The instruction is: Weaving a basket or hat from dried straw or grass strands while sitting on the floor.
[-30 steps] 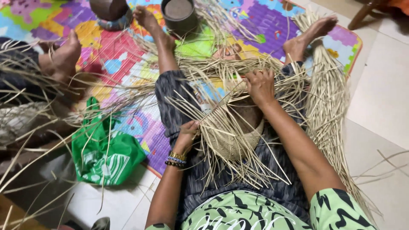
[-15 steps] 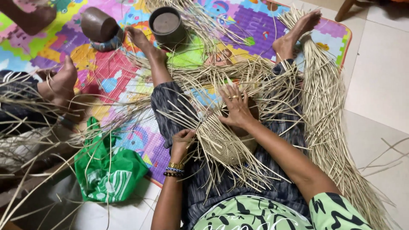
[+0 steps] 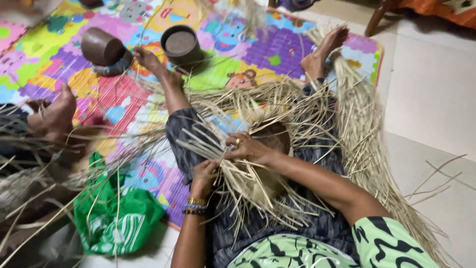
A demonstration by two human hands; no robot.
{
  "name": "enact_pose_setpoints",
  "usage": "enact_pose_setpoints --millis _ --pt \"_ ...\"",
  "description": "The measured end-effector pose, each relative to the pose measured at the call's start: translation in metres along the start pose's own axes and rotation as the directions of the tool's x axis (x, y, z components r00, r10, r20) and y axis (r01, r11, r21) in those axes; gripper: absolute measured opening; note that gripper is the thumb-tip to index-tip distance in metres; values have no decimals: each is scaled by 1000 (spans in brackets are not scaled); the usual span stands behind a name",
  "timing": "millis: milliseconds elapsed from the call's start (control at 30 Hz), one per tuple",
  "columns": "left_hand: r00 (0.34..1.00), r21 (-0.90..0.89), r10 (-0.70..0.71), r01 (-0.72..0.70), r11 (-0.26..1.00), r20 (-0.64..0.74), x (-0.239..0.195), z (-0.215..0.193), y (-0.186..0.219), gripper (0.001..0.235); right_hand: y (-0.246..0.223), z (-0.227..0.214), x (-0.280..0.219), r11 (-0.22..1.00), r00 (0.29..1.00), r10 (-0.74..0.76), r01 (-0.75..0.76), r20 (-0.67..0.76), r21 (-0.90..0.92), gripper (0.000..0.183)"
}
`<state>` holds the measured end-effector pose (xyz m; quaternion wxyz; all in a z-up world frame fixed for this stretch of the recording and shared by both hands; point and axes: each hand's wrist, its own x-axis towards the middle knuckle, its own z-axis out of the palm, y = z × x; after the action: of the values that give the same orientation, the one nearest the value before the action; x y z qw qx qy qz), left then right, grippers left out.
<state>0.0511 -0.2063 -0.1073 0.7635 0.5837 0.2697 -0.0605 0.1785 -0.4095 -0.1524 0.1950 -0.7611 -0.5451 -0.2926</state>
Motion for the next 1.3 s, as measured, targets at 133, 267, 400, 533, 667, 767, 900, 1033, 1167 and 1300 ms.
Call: enact_pose_setpoints --millis 133,267,400,533,667,767,900,1033,1167,1300 --pt "1000 -5 -13 13 1000 23 13 -9 -14 29 -19 -15 28 982 982 -38 3 184 189 21" --pt "996 -90 -36 43 995 76 27 -15 -42 25 -6 -7 34 914 949 -107 -24 297 405 15" --pt "993 -6 -20 21 1000 112 23 -24 -40 28 -14 -22 60 857 939 -138 -46 315 513 9" --pt "983 36 -44 38 999 179 41 -30 -53 33 -16 -17 66 897 932 -164 5 324 442 12" --pt "984 -48 -57 66 997 170 17 -17 -20 20 -24 -14 61 958 934 -222 157 279 239 19" --pt "988 27 -62 58 998 144 22 -23 -23 21 -22 -18 57 960 927 -243 186 284 211 13" --pt "989 -104 -85 99 990 124 43 -25 -48 29 -20 -14 50 961 927 -231 171 294 215 9" --pt "992 -64 -30 38 997 119 34 -24 -44 34 -22 -13 50 958 914 -248 181 322 225 6" --pt "988 15 5 -8 1000 157 27 -18 -37 33 -14 -9 53 957 892 -282 236 354 167 11" --pt "985 57 34 -44 997 170 -8 -12 -5 30 -20 -37 83 951 881 -228 110 415 288 13"
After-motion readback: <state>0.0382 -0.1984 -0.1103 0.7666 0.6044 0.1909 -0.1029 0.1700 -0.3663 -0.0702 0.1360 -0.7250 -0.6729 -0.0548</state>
